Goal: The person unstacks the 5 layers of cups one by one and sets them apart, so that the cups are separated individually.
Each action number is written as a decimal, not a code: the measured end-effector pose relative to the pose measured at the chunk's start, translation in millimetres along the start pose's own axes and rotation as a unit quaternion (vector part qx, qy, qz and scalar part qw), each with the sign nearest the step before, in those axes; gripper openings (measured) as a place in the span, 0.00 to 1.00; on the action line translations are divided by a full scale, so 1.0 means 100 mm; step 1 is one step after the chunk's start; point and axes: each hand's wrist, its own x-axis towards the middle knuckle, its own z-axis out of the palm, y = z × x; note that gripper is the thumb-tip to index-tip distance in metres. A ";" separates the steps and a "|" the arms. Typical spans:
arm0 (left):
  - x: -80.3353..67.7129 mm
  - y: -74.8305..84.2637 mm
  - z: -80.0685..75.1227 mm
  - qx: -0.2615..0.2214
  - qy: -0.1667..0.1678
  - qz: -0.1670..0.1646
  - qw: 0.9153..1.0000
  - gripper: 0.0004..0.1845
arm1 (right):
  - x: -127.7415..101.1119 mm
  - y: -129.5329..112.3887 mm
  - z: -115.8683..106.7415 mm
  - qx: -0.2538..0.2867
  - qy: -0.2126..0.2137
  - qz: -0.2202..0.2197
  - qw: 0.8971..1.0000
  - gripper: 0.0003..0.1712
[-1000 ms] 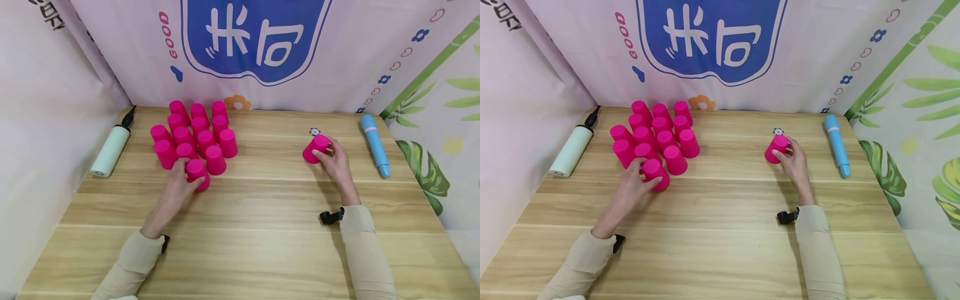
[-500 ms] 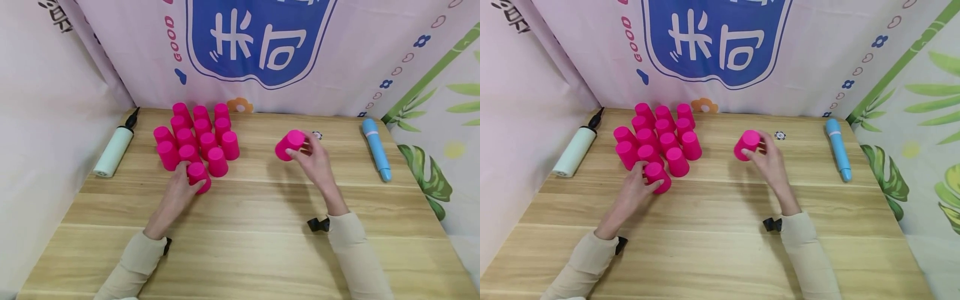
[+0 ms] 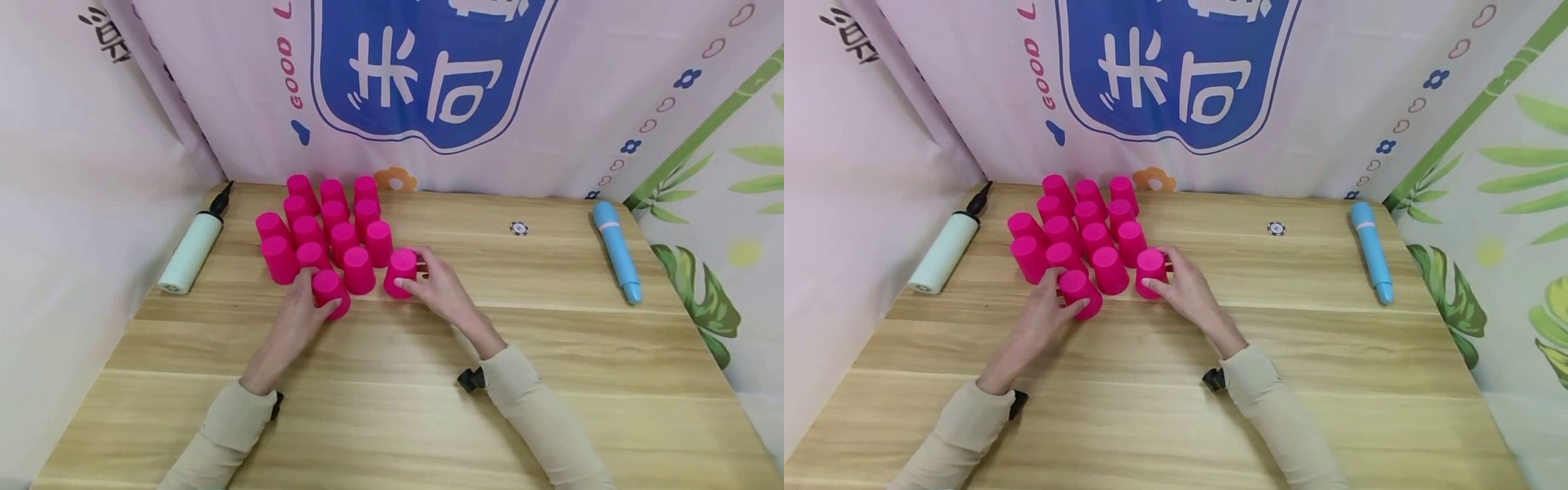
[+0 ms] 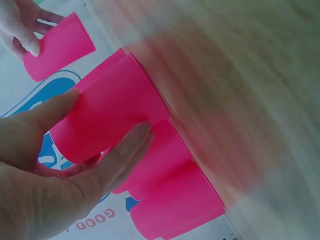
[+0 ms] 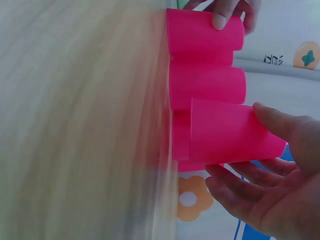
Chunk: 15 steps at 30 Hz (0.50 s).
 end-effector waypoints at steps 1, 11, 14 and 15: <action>0.00 0.00 0.01 0.000 0.000 0.001 1.000 0.32 | 0.01 0.01 0.03 -0.002 -0.004 0.001 1.000 0.32; 0.03 0.04 0.05 -0.013 -0.016 -0.001 1.000 0.33 | 0.08 0.07 0.12 0.002 -0.013 0.002 1.000 0.32; 0.04 0.05 0.05 -0.011 -0.014 0.001 1.000 0.33 | 0.10 0.08 0.12 0.003 -0.012 -0.003 1.000 0.32; 0.04 0.05 0.05 -0.012 -0.012 0.004 1.000 0.33 | 0.11 0.08 0.12 0.004 -0.012 -0.003 1.000 0.31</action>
